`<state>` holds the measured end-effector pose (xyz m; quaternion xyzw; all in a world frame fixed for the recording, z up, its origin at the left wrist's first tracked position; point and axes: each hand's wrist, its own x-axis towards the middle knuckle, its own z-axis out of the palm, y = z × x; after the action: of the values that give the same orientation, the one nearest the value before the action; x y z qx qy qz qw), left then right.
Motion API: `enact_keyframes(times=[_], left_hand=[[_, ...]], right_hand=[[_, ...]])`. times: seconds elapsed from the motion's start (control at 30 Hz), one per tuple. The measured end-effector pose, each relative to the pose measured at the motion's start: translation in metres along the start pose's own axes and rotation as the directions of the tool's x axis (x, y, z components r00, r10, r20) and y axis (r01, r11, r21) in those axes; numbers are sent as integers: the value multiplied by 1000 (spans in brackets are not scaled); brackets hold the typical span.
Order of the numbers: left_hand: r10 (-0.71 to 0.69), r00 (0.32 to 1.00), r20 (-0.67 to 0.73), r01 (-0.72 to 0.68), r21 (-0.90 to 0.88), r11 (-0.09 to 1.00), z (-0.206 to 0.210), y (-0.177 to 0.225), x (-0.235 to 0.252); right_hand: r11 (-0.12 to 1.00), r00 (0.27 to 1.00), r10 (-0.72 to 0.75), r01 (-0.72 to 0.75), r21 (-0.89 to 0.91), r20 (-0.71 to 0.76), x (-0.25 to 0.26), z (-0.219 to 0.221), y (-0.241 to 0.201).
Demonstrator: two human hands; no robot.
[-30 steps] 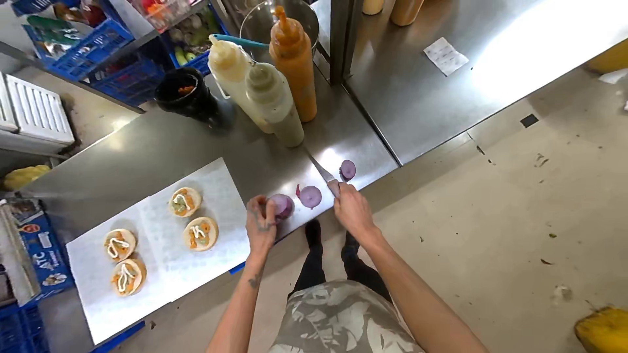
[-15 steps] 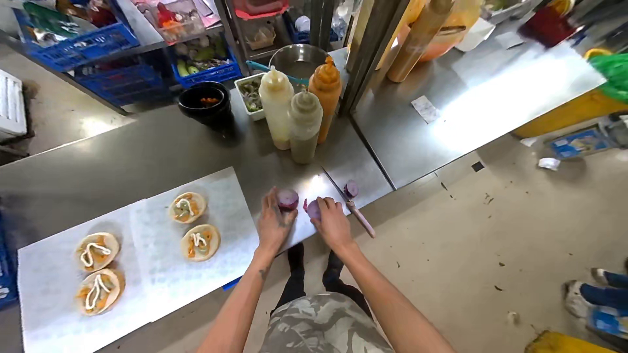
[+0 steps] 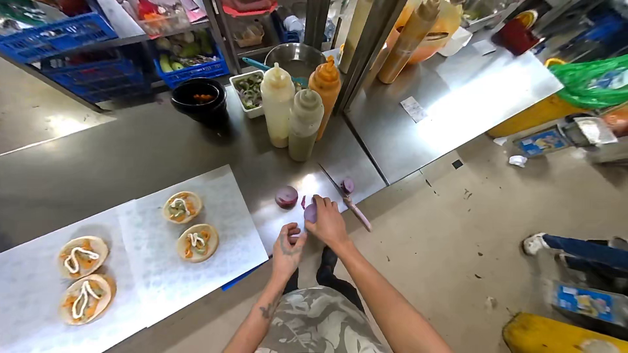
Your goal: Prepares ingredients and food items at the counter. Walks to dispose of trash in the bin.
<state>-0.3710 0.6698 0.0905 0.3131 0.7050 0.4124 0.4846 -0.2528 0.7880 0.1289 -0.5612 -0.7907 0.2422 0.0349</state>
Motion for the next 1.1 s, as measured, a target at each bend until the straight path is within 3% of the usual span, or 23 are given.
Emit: enact_keyframes(times=[0.07, 0.13, 0.2, 0.27, 0.37, 0.5, 0.6, 0.67, 0.73, 0.8, 0.97, 1.1], left_hand=[[-127, 986, 110, 154, -285, 946, -1, 11, 6], [-185, 936, 300, 326, -535, 780, -3, 26, 8], [-170, 881, 442, 441, -634, 635, -7, 36, 9], [-142, 858, 493, 480, -674, 561, -9, 39, 8], [-159, 875, 456, 455, -668, 588, -8, 30, 6], [-175, 916, 362, 369, -585, 722, -8, 22, 0], [-149, 919, 365, 311, -439, 843, -14, 24, -4], [-144, 902, 407, 316, -396, 862, -20, 28, -4], [-124, 890, 439, 315, -396, 862, -26, 29, -6], [-74, 878, 473, 311, -446, 839, -30, 30, -8], [-92, 871, 483, 389, -563, 729, -27, 37, -12], [-115, 874, 473, 406, -578, 709, -20, 36, -10]], right_hand=[[991, 998, -49, 54, 122, -46, -14, -1, 3], [954, 990, -135, 141, 263, -43, -30, -8, 2], [915, 981, -192, 168, 368, 29, -42, -26, 0], [935, 994, -98, 108, 338, -46, -44, -49, 9], [989, 966, 128, -106, 107, -225, -21, -57, 59], [978, 969, 199, -205, -29, -146, -9, -39, 94], [899, 941, 337, -328, 289, 17, -5, -42, 73], [747, 904, 421, -393, 536, 76, -1, -37, 59], [681, 900, 427, -380, 626, 83, 11, -30, 53], [740, 922, 386, -328, 586, 28, 21, -31, 53], [960, 946, 223, -172, 221, -233, 33, -44, 67], [989, 974, 143, -147, -11, -174, 60, -41, 75]])
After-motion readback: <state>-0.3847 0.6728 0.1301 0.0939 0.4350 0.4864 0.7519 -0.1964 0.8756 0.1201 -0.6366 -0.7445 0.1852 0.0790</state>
